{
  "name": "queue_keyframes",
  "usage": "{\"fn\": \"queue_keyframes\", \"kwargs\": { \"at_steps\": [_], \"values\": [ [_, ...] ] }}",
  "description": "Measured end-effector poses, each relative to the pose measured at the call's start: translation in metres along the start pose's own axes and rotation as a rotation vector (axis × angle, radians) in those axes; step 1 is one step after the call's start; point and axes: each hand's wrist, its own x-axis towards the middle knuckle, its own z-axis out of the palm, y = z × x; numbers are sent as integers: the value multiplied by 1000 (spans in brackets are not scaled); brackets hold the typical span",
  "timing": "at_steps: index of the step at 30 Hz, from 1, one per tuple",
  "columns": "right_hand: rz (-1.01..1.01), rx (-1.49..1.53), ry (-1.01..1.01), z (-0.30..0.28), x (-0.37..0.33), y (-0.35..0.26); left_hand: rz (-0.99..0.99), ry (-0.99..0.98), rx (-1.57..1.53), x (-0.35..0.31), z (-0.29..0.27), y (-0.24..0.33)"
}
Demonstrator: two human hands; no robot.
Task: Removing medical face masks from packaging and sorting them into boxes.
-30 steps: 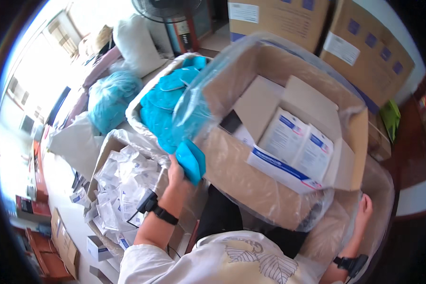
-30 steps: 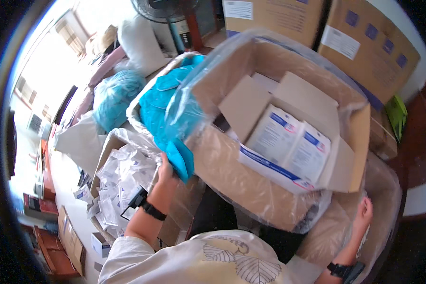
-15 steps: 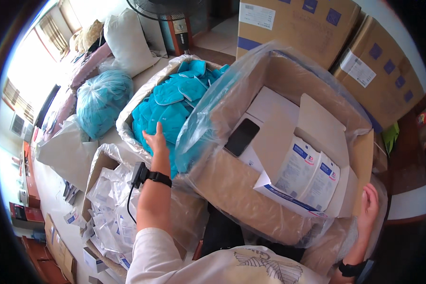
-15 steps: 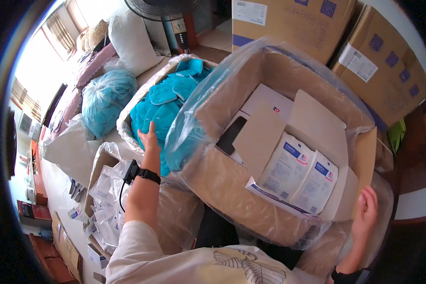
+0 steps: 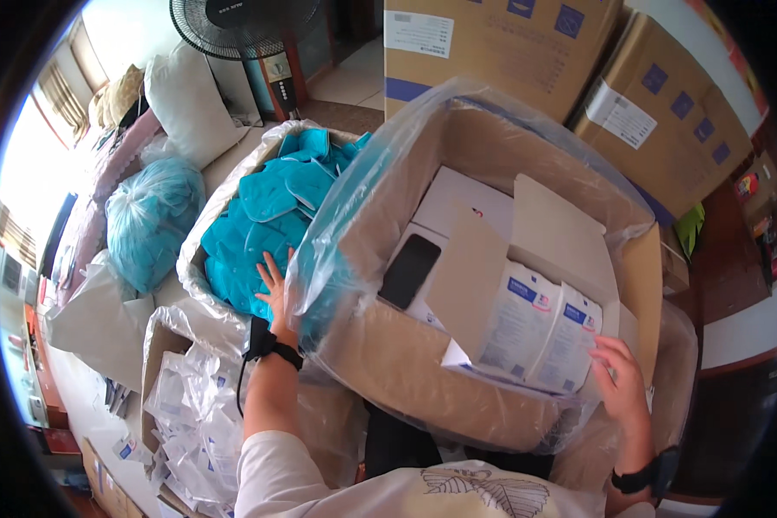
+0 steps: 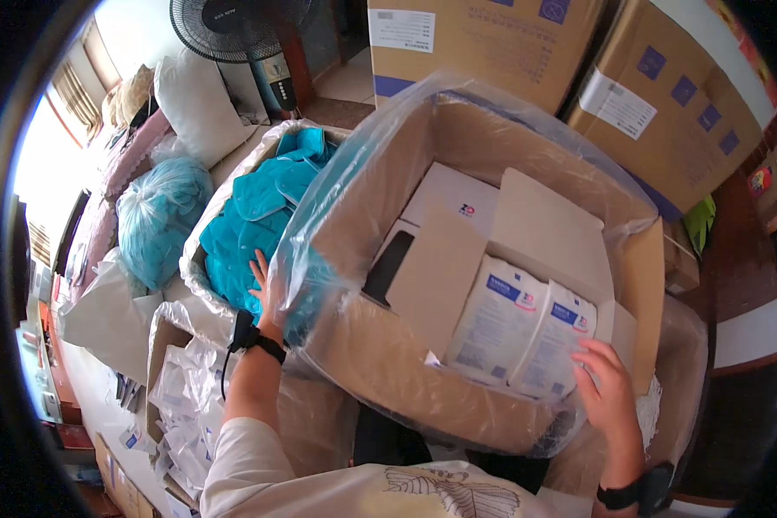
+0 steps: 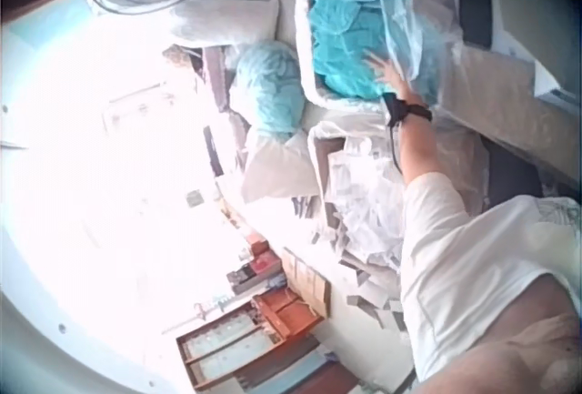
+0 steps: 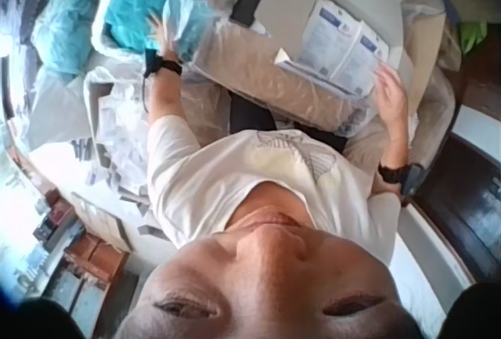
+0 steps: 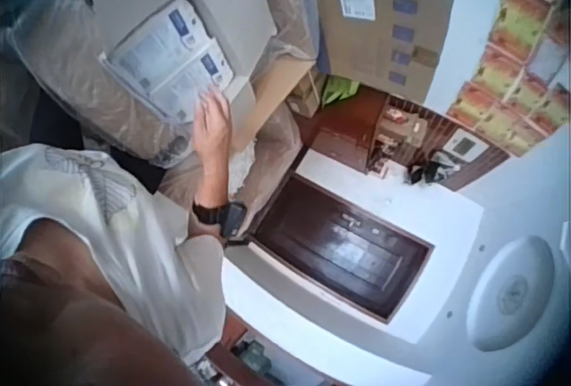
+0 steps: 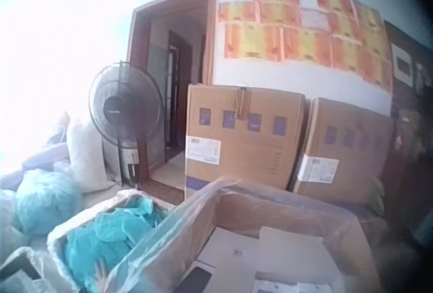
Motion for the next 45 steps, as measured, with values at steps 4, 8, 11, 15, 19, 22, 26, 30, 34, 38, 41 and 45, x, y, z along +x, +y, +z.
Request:
{"fn": "queue_keyframes", "kwargs": {
  "at_steps": [4,8,11,15,19,22,26,30,34,38,41,45],
  "values": [
    [194,-3,65,-5,-13,6,128,56,8,43,20,21],
    [259,-44,26,-3,-18,8,61,1,72,77,42,29],
    [297,-33,-11,1,-22,4,104,-27,33,71,31,35],
    [249,15,0,0,-25,9,175,-80,-20,64,23,14],
    [146,58,60,3,-25,41,196,22,46,65,41,-18],
    [180,203,34,7,-3,52,75,-9,-48,43,-8,-13],
    [128,162,42,23,22,98,162,388,-658,6,-68,3],
    [-101,-112,118,37,51,109,197,453,-1236,-109,-157,83],
    [-136,-216,44,46,76,93,408,162,-1257,-210,-159,137],
    [-29,-123,-203,38,96,95,478,-181,-1372,-256,-159,162],
    [-105,-17,-348,17,92,87,538,-308,-1309,-266,-152,162],
    [-81,200,-404,-17,68,70,477,-433,-1346,-272,-159,167]
  ]
}}
